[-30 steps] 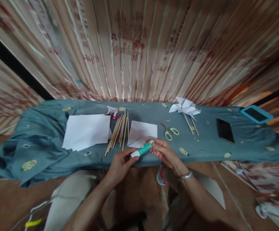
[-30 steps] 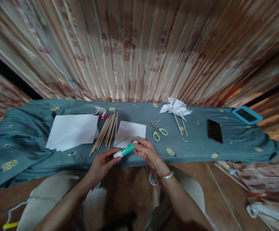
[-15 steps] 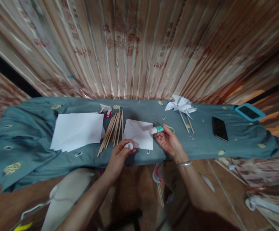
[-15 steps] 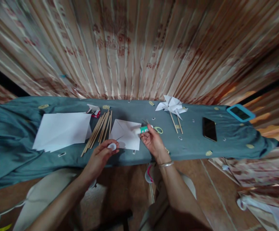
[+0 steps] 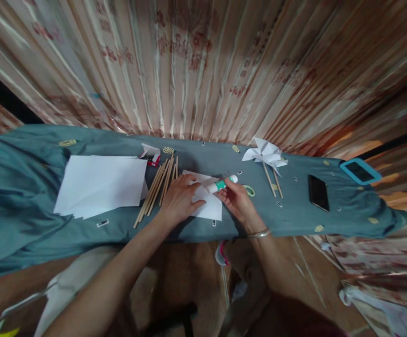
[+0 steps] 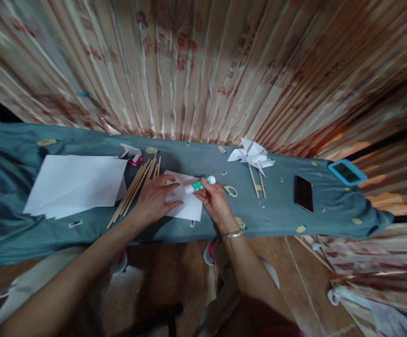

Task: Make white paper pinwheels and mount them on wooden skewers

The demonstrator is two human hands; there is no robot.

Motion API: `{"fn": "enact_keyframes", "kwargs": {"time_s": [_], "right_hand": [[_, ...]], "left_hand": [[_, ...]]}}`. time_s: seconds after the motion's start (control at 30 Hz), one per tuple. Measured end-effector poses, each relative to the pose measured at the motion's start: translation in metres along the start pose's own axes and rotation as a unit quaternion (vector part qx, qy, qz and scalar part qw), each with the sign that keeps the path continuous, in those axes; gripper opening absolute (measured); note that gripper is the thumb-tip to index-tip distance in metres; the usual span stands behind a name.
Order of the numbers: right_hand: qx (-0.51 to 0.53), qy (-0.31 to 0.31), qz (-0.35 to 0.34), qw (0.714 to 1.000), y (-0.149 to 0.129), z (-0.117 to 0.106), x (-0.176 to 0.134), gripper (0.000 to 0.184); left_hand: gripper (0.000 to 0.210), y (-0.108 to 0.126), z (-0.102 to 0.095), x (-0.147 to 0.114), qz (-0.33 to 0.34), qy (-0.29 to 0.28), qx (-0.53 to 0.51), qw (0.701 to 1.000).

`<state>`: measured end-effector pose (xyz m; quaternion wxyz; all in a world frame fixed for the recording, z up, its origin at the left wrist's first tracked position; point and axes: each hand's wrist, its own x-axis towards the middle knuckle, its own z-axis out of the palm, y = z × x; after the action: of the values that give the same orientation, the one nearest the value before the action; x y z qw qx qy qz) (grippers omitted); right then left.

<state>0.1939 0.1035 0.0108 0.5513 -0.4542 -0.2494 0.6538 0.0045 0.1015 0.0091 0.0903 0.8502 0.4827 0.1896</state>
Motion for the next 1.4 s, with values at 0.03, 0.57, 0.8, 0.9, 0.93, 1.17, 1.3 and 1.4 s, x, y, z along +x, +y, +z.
{"fn": "enact_keyframes", "kwargs": {"time_s": [0.03, 0.57, 0.8, 0.9, 0.93, 1.17, 1.3, 1.4], "right_hand": [[-0.034, 0.007, -0.025, 0.999, 0.001, -0.001, 0.001, 0.026], [-0.487, -0.044, -0.231, 0.841, 0.009, 0.004, 0.008, 0.026], [-0.547, -0.048, -0.234, 0.802, 0.007, 0.007, 0.002, 0.028], [-0.564, -0.046, -0.234, 0.79, 0.005, 0.01, -0.002, 0.033], [-0.571, -0.041, -0.238, 0.785, 0.003, 0.011, -0.003, 0.038], [-0.624, -0.026, -0.319, 0.713, -0.007, 0.017, -0.015, 0.041], [-0.645, -0.032, -0.332, 0.687, -0.01, 0.019, -0.016, 0.035], [-0.651, -0.044, -0.334, 0.681, -0.01, 0.022, -0.017, 0.034]], "left_hand": [[0.041, 0.0, 0.002, 0.001, 0.001, -0.006, 0.008, 1.0], [0.042, -0.007, 0.015, 0.0, -0.029, -0.019, -0.004, 0.999], [0.042, -0.007, 0.017, 0.0, -0.035, -0.022, -0.008, 0.999], [0.041, -0.007, 0.017, -0.001, -0.031, -0.019, -0.004, 0.999], [0.04, -0.007, 0.017, -0.001, -0.031, -0.018, -0.003, 0.999], [0.041, -0.007, 0.016, -0.001, -0.027, -0.027, -0.004, 0.999], [0.04, -0.007, 0.017, -0.001, -0.028, -0.031, -0.001, 0.999], [0.041, -0.008, 0.018, 0.0, -0.03, -0.032, -0.008, 0.999]]}}
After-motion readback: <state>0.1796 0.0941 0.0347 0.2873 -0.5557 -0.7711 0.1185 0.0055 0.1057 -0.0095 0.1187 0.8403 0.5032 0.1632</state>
